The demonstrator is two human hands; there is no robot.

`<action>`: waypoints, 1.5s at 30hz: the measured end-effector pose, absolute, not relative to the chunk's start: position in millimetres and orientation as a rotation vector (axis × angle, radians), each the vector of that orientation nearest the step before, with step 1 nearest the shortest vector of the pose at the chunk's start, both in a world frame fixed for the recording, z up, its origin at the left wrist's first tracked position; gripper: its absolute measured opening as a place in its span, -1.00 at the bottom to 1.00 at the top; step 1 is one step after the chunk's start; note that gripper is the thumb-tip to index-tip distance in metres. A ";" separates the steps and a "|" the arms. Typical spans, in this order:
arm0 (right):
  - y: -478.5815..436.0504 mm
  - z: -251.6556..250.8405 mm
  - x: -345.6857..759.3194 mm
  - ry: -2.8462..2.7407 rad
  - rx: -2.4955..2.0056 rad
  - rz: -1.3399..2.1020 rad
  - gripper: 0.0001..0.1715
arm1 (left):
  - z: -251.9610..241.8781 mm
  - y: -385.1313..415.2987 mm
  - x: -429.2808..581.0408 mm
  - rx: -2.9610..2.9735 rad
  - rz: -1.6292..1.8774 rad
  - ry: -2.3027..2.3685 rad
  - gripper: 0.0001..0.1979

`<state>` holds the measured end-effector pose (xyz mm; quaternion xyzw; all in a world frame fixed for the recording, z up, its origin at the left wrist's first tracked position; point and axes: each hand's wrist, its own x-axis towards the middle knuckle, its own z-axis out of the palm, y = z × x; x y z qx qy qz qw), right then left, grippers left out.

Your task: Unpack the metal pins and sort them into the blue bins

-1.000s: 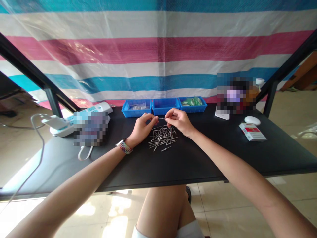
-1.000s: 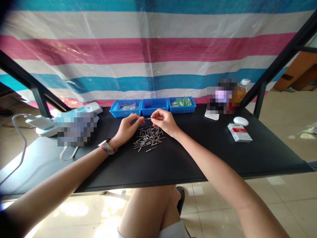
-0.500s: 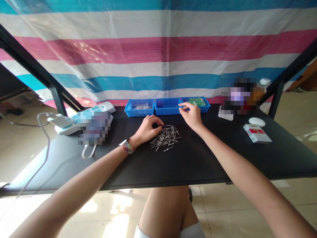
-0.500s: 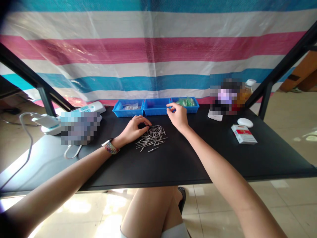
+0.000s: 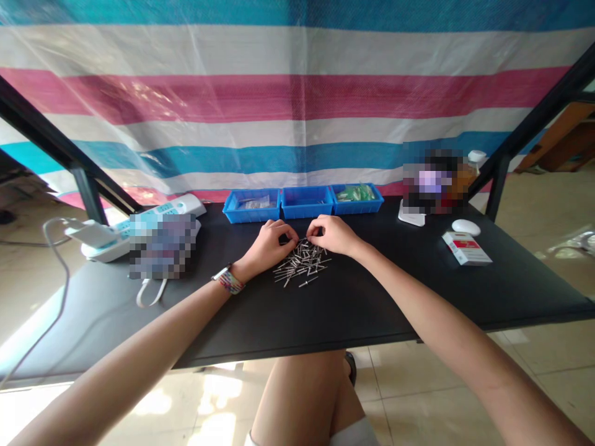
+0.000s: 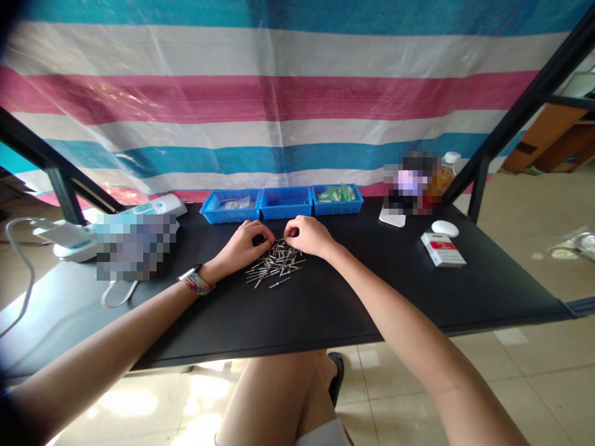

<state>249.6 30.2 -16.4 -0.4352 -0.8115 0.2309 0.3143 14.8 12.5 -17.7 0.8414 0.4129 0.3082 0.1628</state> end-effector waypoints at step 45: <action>18.9 -12.0 236.2 -1.552 -0.849 1.173 -0.67 | -8.2 2.1 14.6 2.097 1.207 1.112 -0.67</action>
